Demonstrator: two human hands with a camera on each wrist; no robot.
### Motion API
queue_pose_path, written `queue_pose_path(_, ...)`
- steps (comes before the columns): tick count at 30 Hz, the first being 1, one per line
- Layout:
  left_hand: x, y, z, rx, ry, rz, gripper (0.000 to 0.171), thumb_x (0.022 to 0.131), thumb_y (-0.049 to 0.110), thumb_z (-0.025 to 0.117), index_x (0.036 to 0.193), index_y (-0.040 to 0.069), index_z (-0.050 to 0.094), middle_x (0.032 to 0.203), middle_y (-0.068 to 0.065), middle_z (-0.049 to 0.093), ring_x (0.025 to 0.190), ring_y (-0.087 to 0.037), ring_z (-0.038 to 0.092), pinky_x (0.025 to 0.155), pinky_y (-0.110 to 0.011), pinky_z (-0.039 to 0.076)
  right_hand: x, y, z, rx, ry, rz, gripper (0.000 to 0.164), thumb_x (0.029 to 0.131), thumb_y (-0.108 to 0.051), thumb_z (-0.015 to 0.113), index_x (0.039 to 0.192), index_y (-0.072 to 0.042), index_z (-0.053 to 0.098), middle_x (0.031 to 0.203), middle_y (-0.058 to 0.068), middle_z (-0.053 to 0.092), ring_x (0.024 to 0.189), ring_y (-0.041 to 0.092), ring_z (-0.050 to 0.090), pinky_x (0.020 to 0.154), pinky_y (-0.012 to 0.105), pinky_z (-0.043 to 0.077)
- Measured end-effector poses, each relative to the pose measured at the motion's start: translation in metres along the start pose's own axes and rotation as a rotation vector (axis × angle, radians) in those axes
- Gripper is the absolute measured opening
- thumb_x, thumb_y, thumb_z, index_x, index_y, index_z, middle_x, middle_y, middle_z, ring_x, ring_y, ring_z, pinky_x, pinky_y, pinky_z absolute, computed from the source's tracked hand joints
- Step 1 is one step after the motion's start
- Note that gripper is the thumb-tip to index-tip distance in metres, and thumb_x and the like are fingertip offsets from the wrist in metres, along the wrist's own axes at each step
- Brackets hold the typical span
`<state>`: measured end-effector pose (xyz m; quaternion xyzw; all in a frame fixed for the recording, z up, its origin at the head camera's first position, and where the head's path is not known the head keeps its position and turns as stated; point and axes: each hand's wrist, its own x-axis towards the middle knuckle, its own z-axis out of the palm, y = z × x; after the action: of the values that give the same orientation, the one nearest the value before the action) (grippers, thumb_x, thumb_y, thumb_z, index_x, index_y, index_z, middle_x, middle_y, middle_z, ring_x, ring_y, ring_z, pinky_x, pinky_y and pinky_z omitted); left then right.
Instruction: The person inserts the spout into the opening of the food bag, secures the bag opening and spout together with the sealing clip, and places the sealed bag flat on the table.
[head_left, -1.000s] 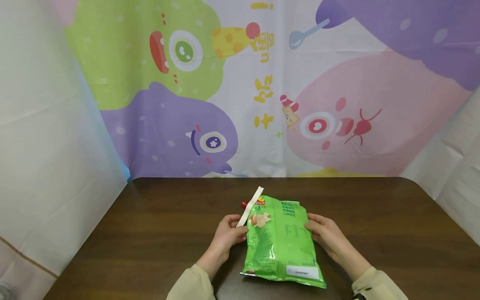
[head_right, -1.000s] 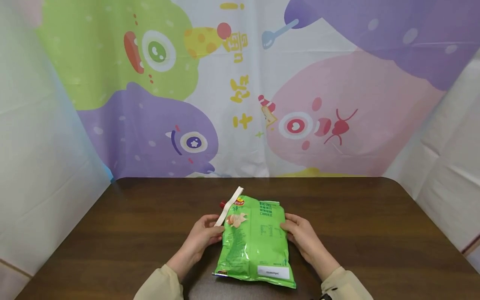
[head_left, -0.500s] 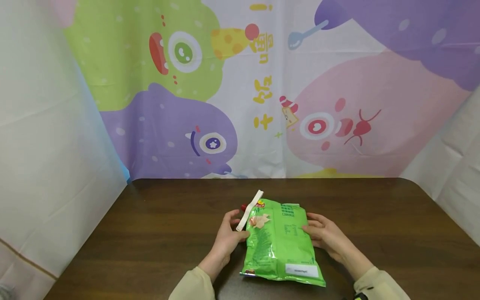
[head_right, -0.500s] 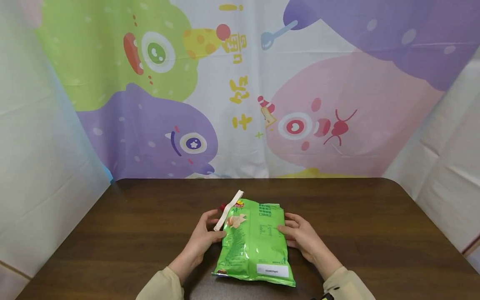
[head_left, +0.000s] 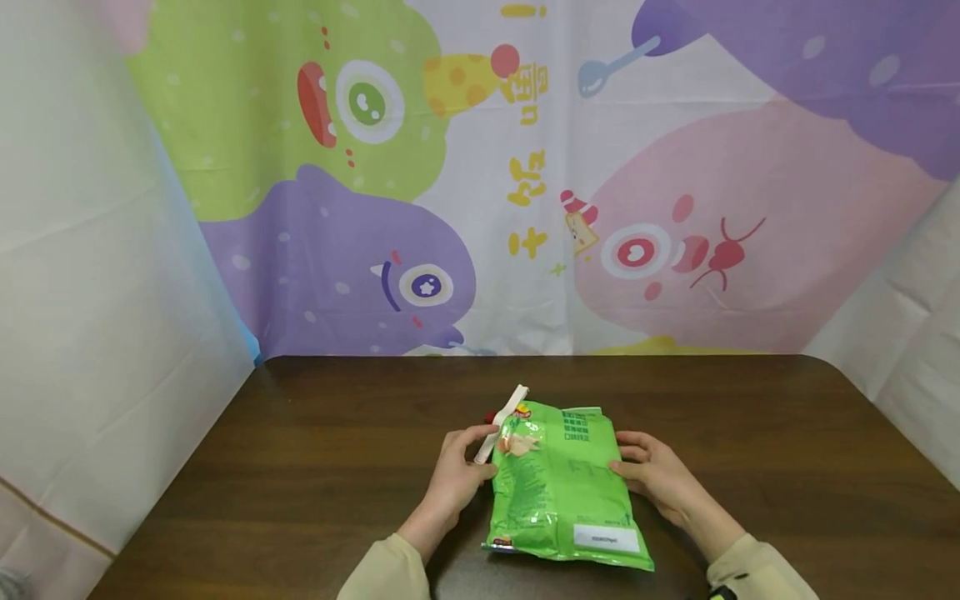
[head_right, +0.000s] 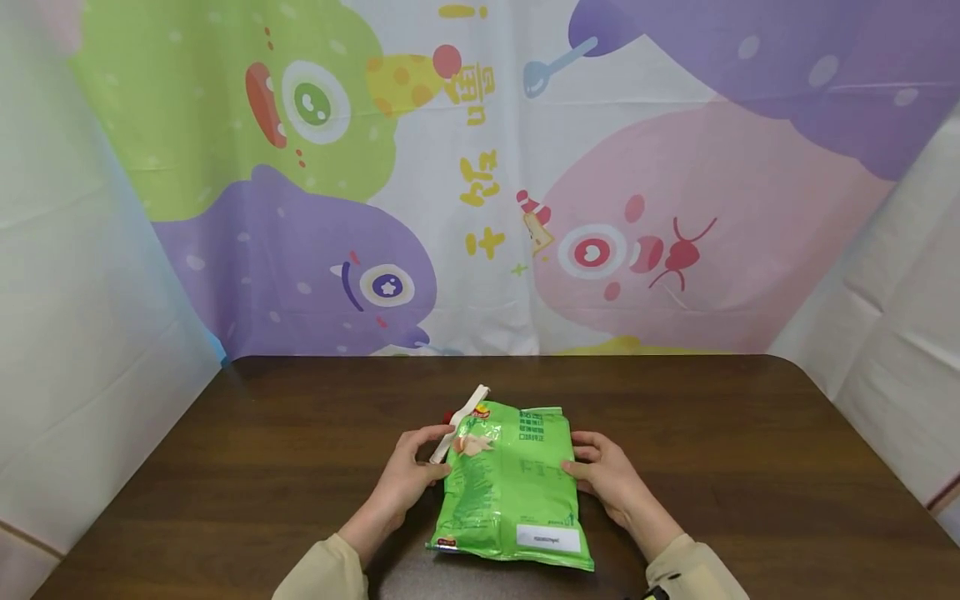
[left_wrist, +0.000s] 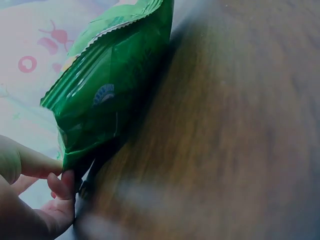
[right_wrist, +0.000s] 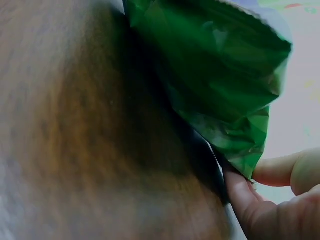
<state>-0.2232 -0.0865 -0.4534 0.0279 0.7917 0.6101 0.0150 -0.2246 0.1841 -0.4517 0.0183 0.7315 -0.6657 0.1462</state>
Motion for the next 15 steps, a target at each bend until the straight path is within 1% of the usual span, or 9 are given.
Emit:
queue_pose_path(4,-0.0007,-0.0020,-0.0006,0.018,-0.009,0.005,0.049,0.072,-0.011,0.057,0.118,0.006,0.058,0.114,-0.022,0.038,0.058,-0.015,0.043,0.055,-0.028,0.041,0.0004,0.0036,0.0004,0.022,-0.004,0.003,0.053,0.089,0.000,0.051,0.132,0.014,0.023,0.111,0.019,0.053,0.083,0.010,0.058,0.071,0.027,0.050)
queue_pose_path(7,-0.0010,-0.0028,0.0000,0.015,-0.001,0.002,0.049,0.071,-0.011,0.058,0.117,0.005,0.059,0.113,-0.021,0.040,0.057,-0.014,0.044,0.054,-0.027,0.042,0.0000,0.0044,0.0001,0.047,-0.014,0.005,0.051,0.089,0.002,0.050,0.130,0.016,0.022,0.104,0.014,0.055,0.080,0.009,0.058,0.069,0.026,0.050)
queue_pose_path(11,-0.0010,-0.0037,0.0002,0.011,0.014,0.006,0.048,0.070,-0.010,0.059,0.116,0.004,0.059,0.111,-0.021,0.042,0.058,-0.013,0.046,0.053,-0.027,0.044,-0.0006,0.0028,-0.0019,0.030,-0.004,0.020,0.052,0.088,-0.002,0.053,0.129,0.015,0.026,0.101,0.010,0.057,0.080,0.008,0.058,0.069,0.025,0.050)
queue_pose_path(15,-0.0016,-0.0039,-0.0012,0.019,0.018,0.000,0.050,0.070,-0.007,0.062,0.118,0.004,0.058,0.107,-0.020,0.045,0.066,-0.015,0.047,0.053,-0.028,0.046,-0.0022,0.0014,-0.0051,-0.001,-0.002,0.043,0.053,0.087,-0.008,0.057,0.128,0.014,0.031,0.099,0.008,0.057,0.080,0.009,0.057,0.070,0.025,0.049)
